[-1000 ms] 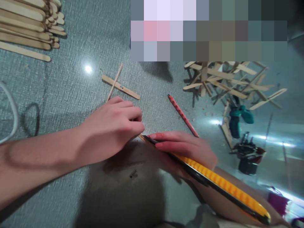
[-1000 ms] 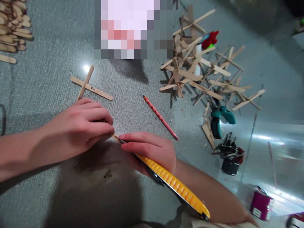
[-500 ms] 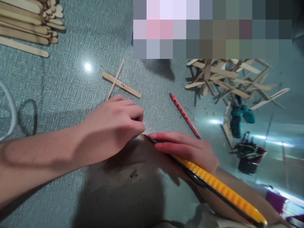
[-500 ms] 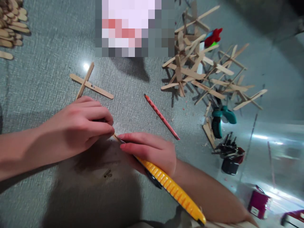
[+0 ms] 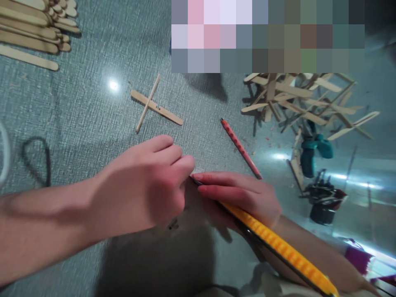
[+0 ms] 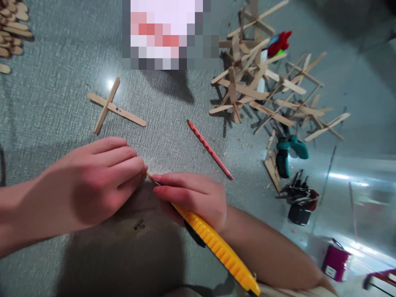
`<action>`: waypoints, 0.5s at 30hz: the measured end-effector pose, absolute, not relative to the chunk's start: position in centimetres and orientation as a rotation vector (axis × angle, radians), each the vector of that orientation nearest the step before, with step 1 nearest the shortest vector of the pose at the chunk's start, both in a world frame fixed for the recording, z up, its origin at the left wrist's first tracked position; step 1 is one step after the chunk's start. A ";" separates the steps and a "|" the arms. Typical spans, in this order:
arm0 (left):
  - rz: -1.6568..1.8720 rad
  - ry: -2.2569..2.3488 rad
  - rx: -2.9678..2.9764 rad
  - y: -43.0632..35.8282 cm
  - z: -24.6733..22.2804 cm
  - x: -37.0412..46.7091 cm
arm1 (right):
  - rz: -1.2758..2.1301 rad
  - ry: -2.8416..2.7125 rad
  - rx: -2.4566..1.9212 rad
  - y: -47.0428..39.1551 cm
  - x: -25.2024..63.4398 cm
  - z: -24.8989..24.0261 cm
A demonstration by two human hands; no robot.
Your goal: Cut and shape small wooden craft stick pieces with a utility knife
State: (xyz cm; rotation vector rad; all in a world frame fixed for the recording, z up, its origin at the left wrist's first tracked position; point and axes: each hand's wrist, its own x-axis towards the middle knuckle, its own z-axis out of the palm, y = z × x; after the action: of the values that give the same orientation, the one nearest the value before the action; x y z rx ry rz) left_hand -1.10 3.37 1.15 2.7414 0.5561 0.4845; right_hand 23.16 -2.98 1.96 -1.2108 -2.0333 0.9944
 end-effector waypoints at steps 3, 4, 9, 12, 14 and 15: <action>0.423 0.562 2.717 3.4 1.4 -1.1 | 0.919 -2.124 -1.157 -3.0 23.2 1.8; 0.402 0.559 2.706 3.5 1.4 -1.1 | 0.907 -2.125 -1.157 -3.1 23.2 1.7; 0.377 0.543 2.657 4.0 1.2 -1.1 | 0.880 -2.124 -1.186 -3.4 22.9 1.5; 0.357 0.557 2.681 3.9 1.1 -1.0 | 0.881 -2.050 -1.194 -3.4 22.5 1.4; 0.357 0.560 2.731 3.7 1.2 -0.9 | 0.900 -2.020 -1.169 -3.3 22.3 1.4; 0.356 0.557 2.755 3.6 1.2 -0.8 | 0.906 -2.019 -1.156 -3.2 22.3 1.4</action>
State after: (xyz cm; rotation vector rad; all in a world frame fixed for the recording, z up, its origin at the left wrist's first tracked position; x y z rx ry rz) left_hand -0.83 3.61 1.24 2.7553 0.5569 0.3560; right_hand 22.26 -3.20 1.41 -1.1558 -2.0190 0.9065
